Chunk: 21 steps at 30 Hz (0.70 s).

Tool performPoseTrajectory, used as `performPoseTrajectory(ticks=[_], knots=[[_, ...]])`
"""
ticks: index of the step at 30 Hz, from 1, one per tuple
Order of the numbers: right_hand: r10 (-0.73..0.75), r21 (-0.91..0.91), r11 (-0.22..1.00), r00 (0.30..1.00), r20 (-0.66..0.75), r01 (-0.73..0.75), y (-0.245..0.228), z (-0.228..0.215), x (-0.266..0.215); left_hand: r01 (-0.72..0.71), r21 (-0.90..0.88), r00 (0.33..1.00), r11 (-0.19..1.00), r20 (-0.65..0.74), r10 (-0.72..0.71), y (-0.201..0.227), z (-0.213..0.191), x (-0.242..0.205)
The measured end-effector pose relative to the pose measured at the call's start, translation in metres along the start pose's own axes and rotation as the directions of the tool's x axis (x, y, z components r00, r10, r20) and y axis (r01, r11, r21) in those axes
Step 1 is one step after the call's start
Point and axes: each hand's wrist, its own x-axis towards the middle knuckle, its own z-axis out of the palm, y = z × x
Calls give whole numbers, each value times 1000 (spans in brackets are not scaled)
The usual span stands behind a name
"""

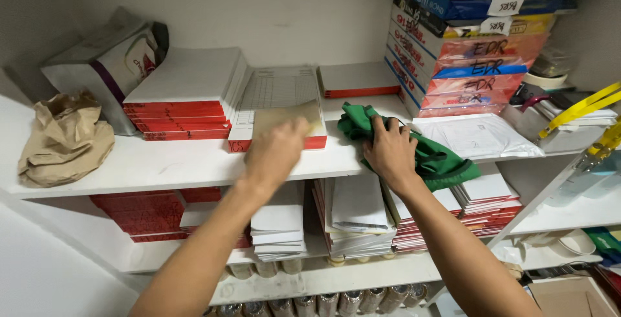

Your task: The person wipes the covers of several notebooks one at a time using a green cloth while they are on a shelf and a stool, then rolls up the cloth.

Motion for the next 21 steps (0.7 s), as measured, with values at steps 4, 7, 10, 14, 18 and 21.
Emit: performPoseTrajectory(ticks=[4, 7, 10, 14, 18, 21], knots=[[12, 83, 996, 998, 63, -17, -9, -21, -5, 128, -299, 890, 946, -386, -242, -21, -37, 27], [-1, 176, 984, 994, 107, -18, -14, -41, -12, 116, -676, 786, 728, -386, -484, -36, -36, 58], [12, 245, 968, 988, 156, -51, -7, -43, -9, 40, -850, 741, 526, -327, -586, -40, -21, 91], [6, 459, 886, 991, 132, -67, 12, -43, 1, -87, -834, 801, 545, -384, -460, -43, -12, 123], [-104, 325, 907, 892, -439, 266, 11, -60, 25, -173, -727, 851, 664, -450, -271, -33, -20, 151], [-286, 114, 865, 666, -689, 489, -1, -91, 64, -360, -559, 814, 747, -580, -41, -13, -44, 168]])
